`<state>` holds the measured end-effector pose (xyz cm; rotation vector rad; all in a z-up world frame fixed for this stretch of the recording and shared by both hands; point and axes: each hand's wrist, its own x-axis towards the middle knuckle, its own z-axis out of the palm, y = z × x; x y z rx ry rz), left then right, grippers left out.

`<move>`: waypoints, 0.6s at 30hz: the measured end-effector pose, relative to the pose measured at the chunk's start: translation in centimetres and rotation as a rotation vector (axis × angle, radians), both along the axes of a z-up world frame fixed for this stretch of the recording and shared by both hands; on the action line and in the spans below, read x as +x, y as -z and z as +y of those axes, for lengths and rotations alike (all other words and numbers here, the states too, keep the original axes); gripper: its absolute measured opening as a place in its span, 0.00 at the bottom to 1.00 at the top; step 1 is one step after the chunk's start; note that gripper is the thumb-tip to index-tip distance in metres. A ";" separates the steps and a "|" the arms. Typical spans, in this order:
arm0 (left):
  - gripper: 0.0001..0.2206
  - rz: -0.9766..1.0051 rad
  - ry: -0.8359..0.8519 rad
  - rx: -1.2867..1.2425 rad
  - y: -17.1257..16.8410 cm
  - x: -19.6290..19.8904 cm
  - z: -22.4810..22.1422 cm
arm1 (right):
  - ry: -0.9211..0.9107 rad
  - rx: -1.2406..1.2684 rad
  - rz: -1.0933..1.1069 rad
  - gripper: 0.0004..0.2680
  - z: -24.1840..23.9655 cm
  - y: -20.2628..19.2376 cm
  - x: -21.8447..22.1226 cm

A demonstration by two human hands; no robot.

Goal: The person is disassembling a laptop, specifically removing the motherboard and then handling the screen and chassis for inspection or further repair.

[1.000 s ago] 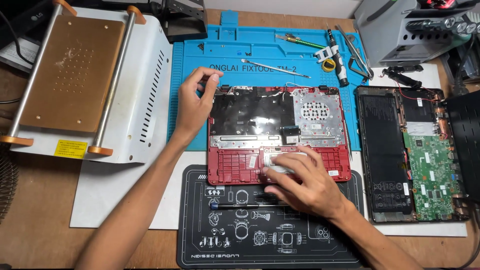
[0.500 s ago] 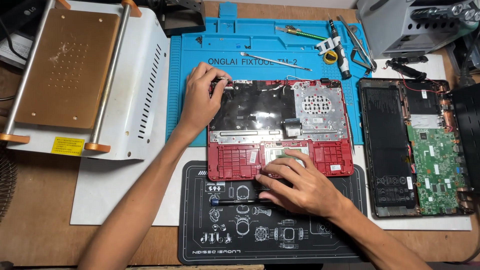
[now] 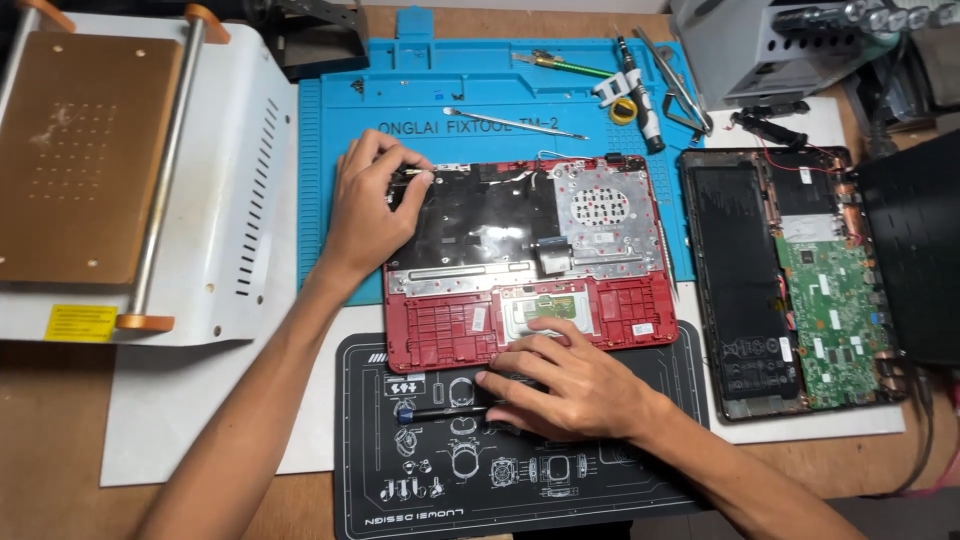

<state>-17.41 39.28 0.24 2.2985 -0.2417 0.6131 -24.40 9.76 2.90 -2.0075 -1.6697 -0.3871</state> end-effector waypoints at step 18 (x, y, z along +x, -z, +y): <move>0.10 0.006 -0.145 -0.475 -0.8 -0.5 0.6 | -0.211 -0.229 0.360 0.12 1.3 -4.5 -1.2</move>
